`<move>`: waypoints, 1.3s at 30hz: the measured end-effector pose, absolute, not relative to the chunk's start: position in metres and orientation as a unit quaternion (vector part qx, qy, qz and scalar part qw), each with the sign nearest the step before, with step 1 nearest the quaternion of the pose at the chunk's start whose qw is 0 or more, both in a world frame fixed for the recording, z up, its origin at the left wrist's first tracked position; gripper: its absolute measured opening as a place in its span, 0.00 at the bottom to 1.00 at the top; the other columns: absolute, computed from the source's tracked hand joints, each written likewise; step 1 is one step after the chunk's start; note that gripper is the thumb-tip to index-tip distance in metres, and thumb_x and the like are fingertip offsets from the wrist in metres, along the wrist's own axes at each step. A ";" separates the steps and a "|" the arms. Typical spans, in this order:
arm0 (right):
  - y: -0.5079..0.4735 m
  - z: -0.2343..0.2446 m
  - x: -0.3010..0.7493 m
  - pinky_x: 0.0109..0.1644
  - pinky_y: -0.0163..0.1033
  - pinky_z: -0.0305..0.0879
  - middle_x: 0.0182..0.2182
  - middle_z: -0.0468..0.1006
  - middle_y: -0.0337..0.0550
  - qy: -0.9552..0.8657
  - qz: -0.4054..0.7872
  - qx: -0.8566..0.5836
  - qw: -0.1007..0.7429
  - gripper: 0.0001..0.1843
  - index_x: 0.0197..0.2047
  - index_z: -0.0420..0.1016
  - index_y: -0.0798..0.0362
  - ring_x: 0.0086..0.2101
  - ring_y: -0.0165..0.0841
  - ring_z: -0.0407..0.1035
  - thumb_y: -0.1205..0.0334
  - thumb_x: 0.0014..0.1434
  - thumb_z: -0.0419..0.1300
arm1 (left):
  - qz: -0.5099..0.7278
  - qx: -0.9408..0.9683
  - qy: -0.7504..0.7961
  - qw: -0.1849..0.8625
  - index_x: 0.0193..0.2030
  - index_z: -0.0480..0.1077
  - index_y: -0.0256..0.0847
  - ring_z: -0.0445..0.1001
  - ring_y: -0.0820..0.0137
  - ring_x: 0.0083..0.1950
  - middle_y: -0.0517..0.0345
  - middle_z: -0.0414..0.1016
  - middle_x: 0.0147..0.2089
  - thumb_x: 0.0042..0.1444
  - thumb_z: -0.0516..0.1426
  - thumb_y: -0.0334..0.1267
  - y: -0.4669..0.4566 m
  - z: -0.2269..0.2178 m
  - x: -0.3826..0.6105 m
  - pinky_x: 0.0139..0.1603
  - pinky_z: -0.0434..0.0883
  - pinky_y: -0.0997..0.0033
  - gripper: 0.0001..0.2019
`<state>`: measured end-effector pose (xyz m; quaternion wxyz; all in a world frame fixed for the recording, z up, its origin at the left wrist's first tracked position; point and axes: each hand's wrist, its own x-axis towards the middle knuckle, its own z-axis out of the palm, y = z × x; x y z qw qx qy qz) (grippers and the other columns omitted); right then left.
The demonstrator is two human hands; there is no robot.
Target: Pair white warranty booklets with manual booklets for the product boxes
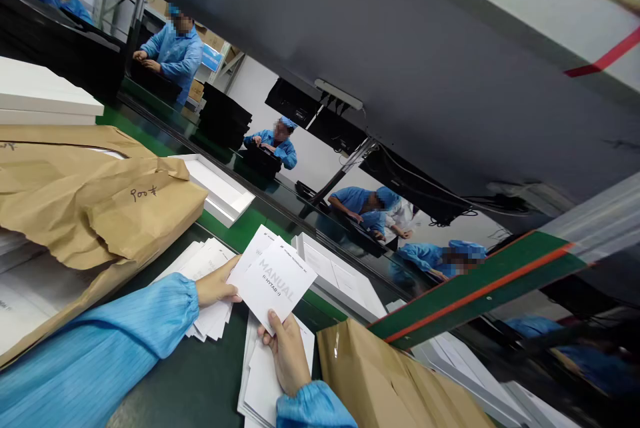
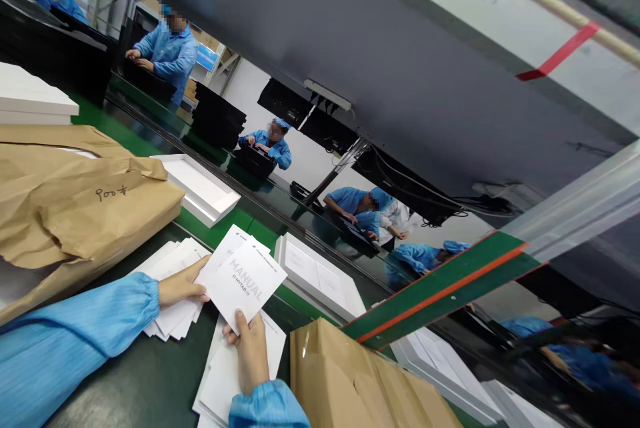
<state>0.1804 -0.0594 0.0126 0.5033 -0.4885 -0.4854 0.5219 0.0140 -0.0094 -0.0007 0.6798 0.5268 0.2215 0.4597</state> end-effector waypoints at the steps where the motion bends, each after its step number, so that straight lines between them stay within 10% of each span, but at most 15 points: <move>1: -0.059 0.012 0.181 0.18 0.30 0.53 0.32 0.70 0.43 -0.485 0.521 -0.489 0.504 0.23 0.45 0.59 0.53 0.19 0.25 0.60 0.56 0.45 0.57 | 0.460 0.527 0.221 0.679 0.54 0.44 0.46 0.61 0.72 0.40 0.56 0.56 0.49 0.36 0.49 0.23 -0.009 -0.001 0.014 0.30 0.65 0.80 0.35; 39: -0.055 0.002 0.184 0.16 0.29 0.52 0.27 0.70 0.42 -0.503 0.514 -0.487 0.496 0.19 0.40 0.60 0.57 0.18 0.24 0.61 0.55 0.46 0.56 | 0.460 0.529 0.236 0.673 0.52 0.48 0.42 0.60 0.71 0.41 0.56 0.61 0.45 0.35 0.50 0.24 -0.015 0.005 0.011 0.28 0.62 0.81 0.32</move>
